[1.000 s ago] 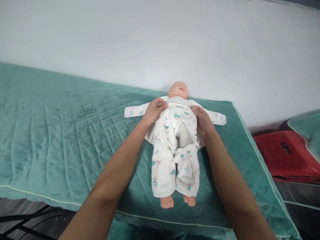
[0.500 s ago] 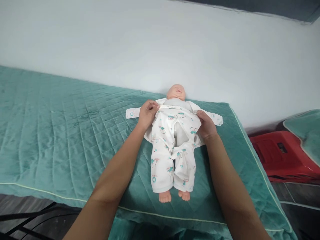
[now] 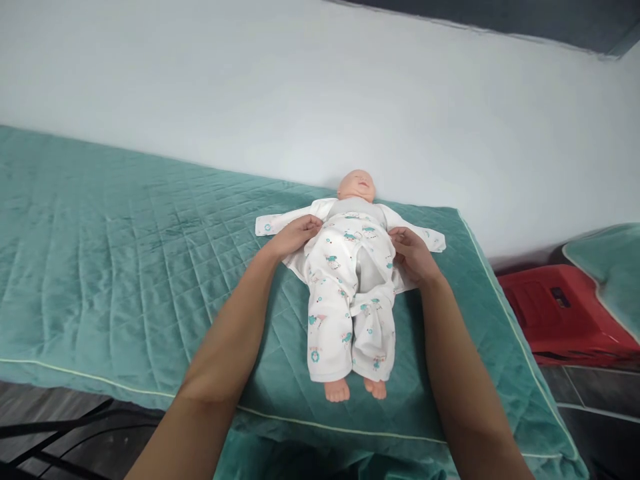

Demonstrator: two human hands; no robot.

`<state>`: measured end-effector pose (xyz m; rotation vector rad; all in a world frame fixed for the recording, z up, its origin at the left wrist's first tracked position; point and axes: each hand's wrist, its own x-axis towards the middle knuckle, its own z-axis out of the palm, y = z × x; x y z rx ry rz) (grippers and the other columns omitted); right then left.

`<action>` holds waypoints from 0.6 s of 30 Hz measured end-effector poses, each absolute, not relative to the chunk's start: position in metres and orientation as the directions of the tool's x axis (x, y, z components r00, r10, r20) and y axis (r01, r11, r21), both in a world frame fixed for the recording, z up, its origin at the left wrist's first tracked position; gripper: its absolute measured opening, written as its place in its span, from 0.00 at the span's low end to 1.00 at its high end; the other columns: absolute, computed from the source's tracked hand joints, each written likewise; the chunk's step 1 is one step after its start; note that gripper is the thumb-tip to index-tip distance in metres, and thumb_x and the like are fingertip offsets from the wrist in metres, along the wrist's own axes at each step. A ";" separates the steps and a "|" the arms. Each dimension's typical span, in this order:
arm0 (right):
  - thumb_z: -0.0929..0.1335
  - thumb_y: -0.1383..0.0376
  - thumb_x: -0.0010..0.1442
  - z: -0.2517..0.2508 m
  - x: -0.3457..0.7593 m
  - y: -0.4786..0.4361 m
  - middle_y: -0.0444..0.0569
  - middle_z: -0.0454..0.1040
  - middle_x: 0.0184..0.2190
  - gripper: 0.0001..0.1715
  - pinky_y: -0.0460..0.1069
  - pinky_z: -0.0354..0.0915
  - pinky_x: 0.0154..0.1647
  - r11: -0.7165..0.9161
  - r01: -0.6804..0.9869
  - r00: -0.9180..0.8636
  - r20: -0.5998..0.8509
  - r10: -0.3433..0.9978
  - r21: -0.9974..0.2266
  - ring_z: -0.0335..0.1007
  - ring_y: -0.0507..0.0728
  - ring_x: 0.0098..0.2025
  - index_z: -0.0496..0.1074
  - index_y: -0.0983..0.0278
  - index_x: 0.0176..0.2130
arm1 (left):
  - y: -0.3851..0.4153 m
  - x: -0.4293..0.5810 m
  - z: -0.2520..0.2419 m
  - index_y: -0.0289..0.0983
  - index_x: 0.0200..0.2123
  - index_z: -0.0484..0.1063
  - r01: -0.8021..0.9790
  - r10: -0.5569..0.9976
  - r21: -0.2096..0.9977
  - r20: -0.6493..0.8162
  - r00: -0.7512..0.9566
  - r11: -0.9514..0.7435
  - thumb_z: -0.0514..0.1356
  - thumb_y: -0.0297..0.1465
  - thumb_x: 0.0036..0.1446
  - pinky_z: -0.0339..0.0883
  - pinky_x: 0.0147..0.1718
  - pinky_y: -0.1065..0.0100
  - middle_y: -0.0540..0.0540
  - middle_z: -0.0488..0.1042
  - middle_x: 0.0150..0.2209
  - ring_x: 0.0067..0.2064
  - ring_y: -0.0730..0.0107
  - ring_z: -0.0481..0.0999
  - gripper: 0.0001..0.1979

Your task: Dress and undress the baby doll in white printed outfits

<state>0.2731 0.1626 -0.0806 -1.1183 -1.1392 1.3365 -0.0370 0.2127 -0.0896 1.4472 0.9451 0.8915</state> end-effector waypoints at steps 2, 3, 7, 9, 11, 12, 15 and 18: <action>0.78 0.59 0.46 -0.078 0.277 0.159 0.40 0.73 0.29 0.20 0.46 0.61 0.27 -0.054 -0.093 -0.091 -0.045 0.995 -0.994 0.65 0.50 0.27 0.72 0.59 0.38 | 0.211 -0.043 -0.087 0.37 0.41 0.72 0.085 0.889 0.996 -0.015 0.457 -0.027 0.65 0.38 0.53 0.63 0.35 0.71 0.49 0.74 0.36 0.35 0.73 0.71 0.14; 0.78 0.61 0.46 -0.077 0.278 0.158 0.40 0.74 0.31 0.20 0.46 0.61 0.28 -0.064 -0.074 -0.102 -0.056 0.993 -0.995 0.66 0.50 0.28 0.72 0.59 0.39 | 0.210 -0.045 -0.085 0.37 0.41 0.72 0.086 0.873 0.996 -0.024 0.487 -0.021 0.65 0.37 0.52 0.64 0.35 0.71 0.49 0.74 0.37 0.36 0.72 0.71 0.14; 0.76 0.65 0.45 -0.074 0.280 0.158 0.40 0.73 0.33 0.18 0.46 0.61 0.28 -0.087 0.037 -0.072 -0.089 0.993 -0.996 0.66 0.50 0.29 0.71 0.60 0.38 | 0.208 -0.049 -0.080 0.37 0.37 0.71 0.094 0.831 0.995 -0.033 0.556 -0.024 0.66 0.32 0.49 0.65 0.37 0.70 0.49 0.74 0.35 0.36 0.71 0.72 0.12; 0.74 0.66 0.44 -0.076 0.279 0.160 0.40 0.71 0.32 0.16 0.46 0.60 0.27 -0.079 0.128 -0.031 -0.084 0.996 -0.989 0.64 0.50 0.28 0.70 0.61 0.36 | 0.209 -0.049 -0.080 0.37 0.35 0.71 0.106 0.832 0.994 -0.028 0.554 -0.038 0.66 0.31 0.47 0.64 0.36 0.70 0.50 0.74 0.35 0.35 0.71 0.72 0.10; 0.73 0.66 0.45 -0.079 0.277 0.163 0.40 0.71 0.32 0.14 0.47 0.60 0.27 -0.066 0.240 0.017 -0.064 0.998 -0.969 0.62 0.50 0.27 0.70 0.61 0.35 | 0.212 -0.048 -0.083 0.37 0.33 0.71 0.117 0.844 0.991 -0.011 0.536 -0.061 0.65 0.30 0.47 0.64 0.36 0.70 0.50 0.74 0.34 0.35 0.71 0.72 0.09; 0.72 0.65 0.45 -0.080 0.275 0.165 0.41 0.71 0.32 0.13 0.48 0.60 0.27 -0.052 0.308 0.046 -0.040 0.998 -0.950 0.62 0.51 0.28 0.70 0.61 0.35 | 0.214 -0.047 -0.085 0.37 0.33 0.70 0.123 0.854 0.989 0.001 0.521 -0.077 0.64 0.29 0.46 0.63 0.36 0.70 0.51 0.73 0.33 0.34 0.72 0.71 0.08; 0.72 0.64 0.46 -0.083 0.272 0.169 0.44 0.73 0.31 0.10 0.51 0.62 0.33 0.006 0.534 0.145 0.099 0.984 -0.845 0.65 0.55 0.32 0.70 0.60 0.32 | 0.218 -0.043 -0.091 0.38 0.32 0.68 0.183 0.895 0.973 0.043 0.444 -0.138 0.62 0.28 0.46 0.62 0.33 0.70 0.52 0.72 0.31 0.33 0.71 0.70 0.07; 0.71 0.64 0.47 -0.083 0.269 0.171 0.46 0.74 0.29 0.08 0.52 0.62 0.35 0.009 0.663 0.191 0.181 0.965 -0.749 0.65 0.57 0.33 0.70 0.59 0.31 | 0.218 -0.036 -0.093 0.39 0.31 0.68 0.339 0.944 0.916 0.107 0.312 -0.215 0.60 0.28 0.47 0.59 0.31 0.69 0.52 0.72 0.29 0.31 0.70 0.69 0.06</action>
